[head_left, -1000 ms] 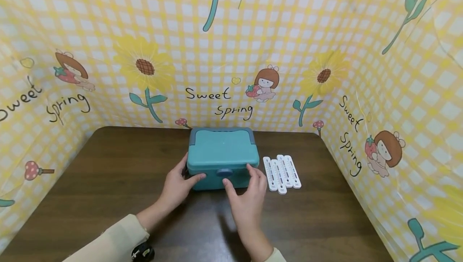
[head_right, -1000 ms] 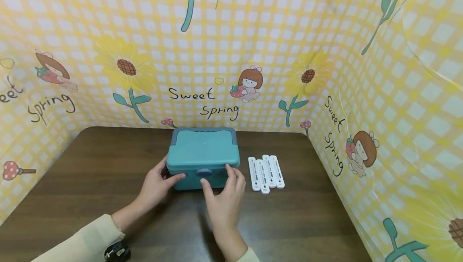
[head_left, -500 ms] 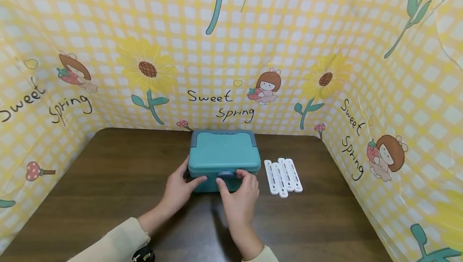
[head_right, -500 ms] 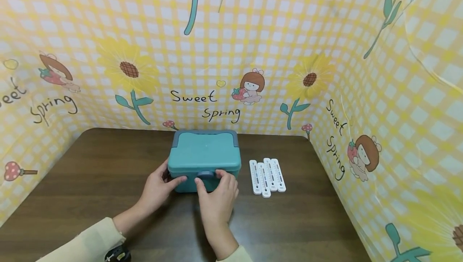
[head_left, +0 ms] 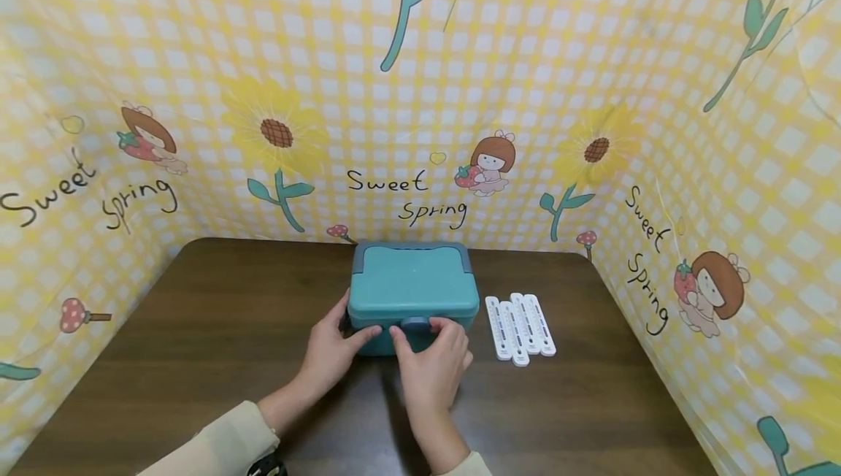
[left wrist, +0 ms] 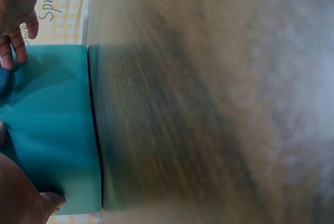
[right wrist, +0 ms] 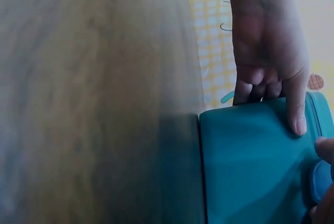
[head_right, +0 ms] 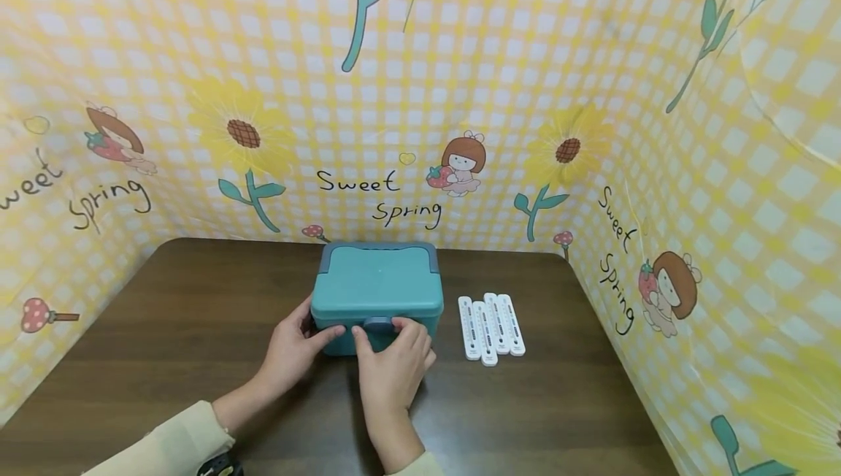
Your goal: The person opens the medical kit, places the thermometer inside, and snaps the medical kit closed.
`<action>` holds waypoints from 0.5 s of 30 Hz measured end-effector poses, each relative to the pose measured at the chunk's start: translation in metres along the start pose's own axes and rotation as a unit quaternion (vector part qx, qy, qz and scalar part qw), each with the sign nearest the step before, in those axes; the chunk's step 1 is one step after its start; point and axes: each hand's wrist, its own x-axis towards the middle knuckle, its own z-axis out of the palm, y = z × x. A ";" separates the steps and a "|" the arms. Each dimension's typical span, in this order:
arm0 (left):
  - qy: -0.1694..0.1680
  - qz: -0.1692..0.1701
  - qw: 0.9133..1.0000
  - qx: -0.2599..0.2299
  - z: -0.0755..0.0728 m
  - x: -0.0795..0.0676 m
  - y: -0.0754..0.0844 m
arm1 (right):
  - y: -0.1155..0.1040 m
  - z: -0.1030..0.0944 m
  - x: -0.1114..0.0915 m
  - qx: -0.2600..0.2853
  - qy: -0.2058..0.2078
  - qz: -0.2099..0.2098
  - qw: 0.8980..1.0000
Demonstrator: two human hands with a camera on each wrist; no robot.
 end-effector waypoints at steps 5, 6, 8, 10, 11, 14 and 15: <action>0.002 -0.007 1.000 0.003 0.004 -0.004 0.000 | 0.005 0.001 -0.001 0.010 -0.003 0.021 1.000; 0.001 -0.005 1.000 0.004 0.005 -0.004 0.001 | 0.005 0.001 0.000 0.015 -0.002 0.022 1.000; -0.001 -0.002 1.000 0.003 0.005 -0.004 0.002 | 0.004 0.000 0.001 0.023 0.001 0.021 0.999; -0.003 0.004 1.000 0.000 0.005 -0.002 0.003 | 0.002 -0.001 0.004 0.029 0.001 0.021 0.999; -0.002 0.007 1.000 0.000 0.005 -0.002 0.003 | 0.001 -0.002 0.005 0.030 0.000 0.019 0.999; 0.002 0.009 1.000 0.000 0.004 -0.001 0.004 | -0.003 -0.004 0.008 0.028 -0.008 0.018 0.999; 0.002 0.009 1.000 0.001 0.004 -0.001 0.004 | -0.004 -0.004 0.009 0.027 -0.011 0.017 0.999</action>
